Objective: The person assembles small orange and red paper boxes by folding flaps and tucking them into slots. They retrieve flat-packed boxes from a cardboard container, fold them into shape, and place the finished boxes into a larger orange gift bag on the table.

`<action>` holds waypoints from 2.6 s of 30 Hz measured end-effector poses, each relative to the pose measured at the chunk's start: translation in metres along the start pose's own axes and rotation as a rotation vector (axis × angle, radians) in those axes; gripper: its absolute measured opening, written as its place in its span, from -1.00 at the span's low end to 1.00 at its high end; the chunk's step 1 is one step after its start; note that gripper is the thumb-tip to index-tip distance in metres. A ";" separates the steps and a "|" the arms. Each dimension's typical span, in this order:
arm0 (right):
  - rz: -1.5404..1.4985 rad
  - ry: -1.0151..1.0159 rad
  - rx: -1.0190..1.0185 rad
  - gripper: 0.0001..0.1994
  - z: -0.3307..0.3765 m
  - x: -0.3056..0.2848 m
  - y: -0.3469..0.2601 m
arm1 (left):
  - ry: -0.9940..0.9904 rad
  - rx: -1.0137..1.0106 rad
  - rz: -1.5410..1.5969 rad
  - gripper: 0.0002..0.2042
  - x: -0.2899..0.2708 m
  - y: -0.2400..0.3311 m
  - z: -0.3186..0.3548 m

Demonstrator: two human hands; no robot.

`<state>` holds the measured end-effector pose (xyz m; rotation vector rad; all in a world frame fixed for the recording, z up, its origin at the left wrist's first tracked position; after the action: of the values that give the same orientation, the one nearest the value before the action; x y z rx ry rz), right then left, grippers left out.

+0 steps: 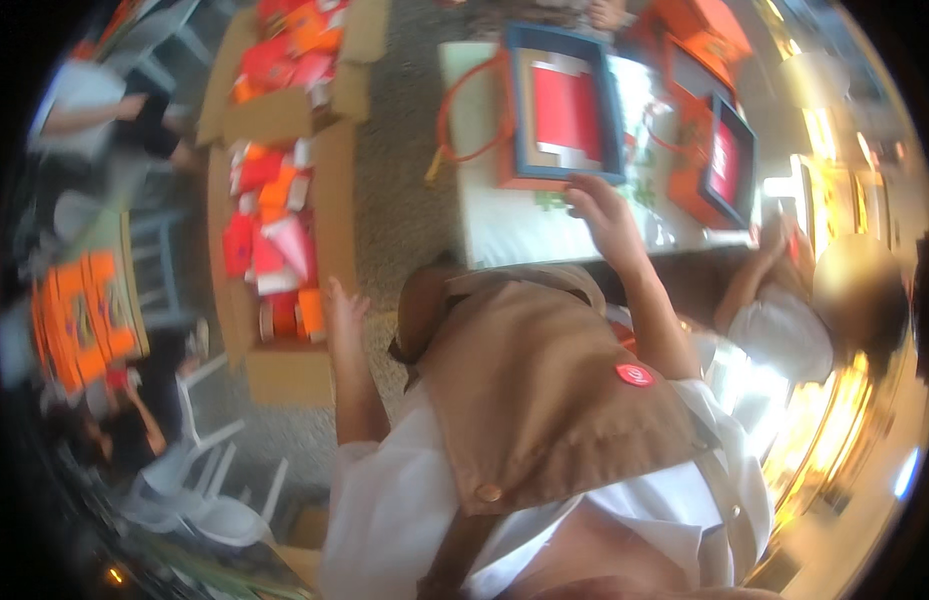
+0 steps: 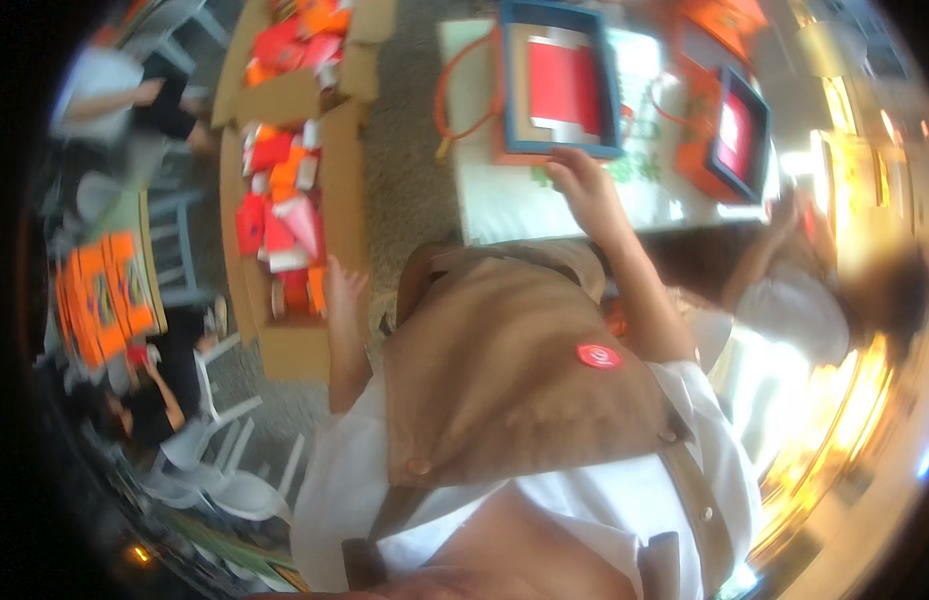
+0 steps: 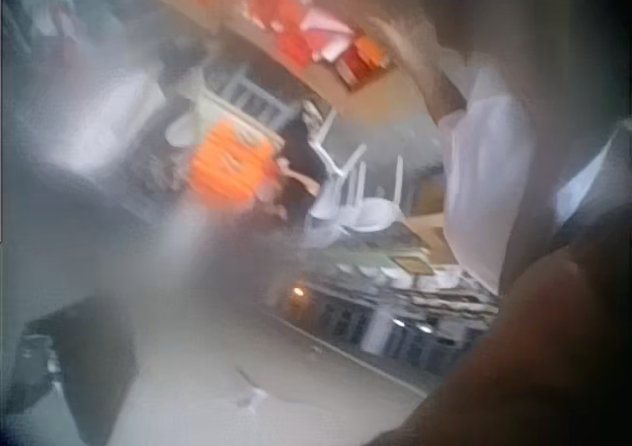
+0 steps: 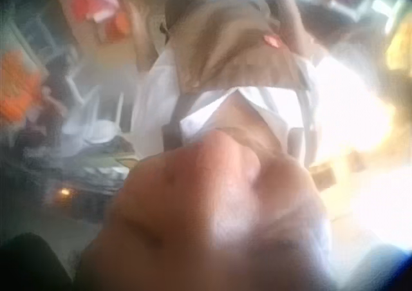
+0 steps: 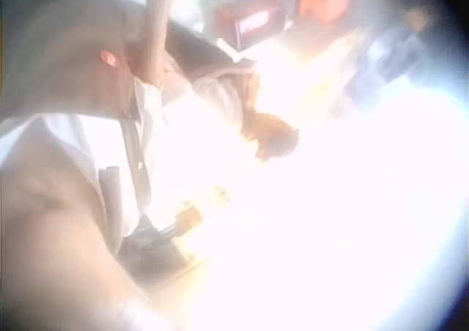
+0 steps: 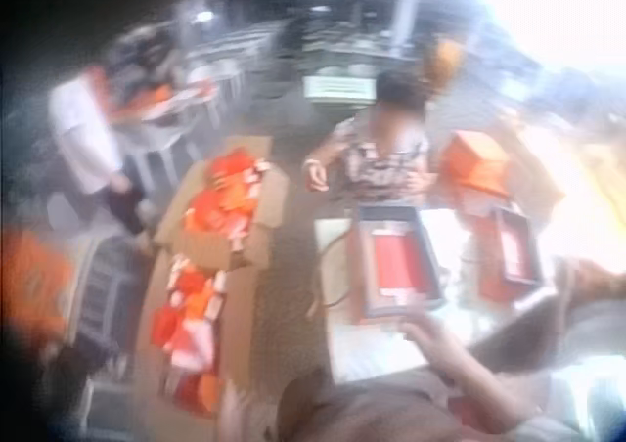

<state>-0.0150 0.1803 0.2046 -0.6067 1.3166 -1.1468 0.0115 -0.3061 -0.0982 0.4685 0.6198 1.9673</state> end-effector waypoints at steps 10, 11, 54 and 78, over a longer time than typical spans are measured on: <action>0.278 0.180 0.001 -0.64 -0.039 -0.059 0.040 | -0.486 0.298 -0.417 -0.50 0.234 0.075 0.097; 0.290 0.187 -0.002 -0.63 -0.049 -0.062 0.050 | -0.533 0.331 -0.452 -0.52 0.251 0.077 0.106; 0.139 0.215 0.471 -0.51 -0.084 -0.078 0.177 | -0.752 0.345 -0.895 -0.42 0.400 0.058 0.139; 0.004 0.527 0.226 -0.61 -0.025 -0.181 0.202 | -0.722 0.200 -0.718 -0.44 0.403 0.046 0.102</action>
<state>0.0467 0.4232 0.0989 -0.1335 1.5930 -1.4896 -0.1421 0.0595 0.0361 0.8803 0.4247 0.9624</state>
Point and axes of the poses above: each hand's wrist, its own z-axis away from the middle knuckle, its own x-axis out of the palm, y = z × x, the point moved 7 cm from there along -z, towards the middle knuckle, and after that the axes turned 1 degree about -x, right-handed, at the moved point
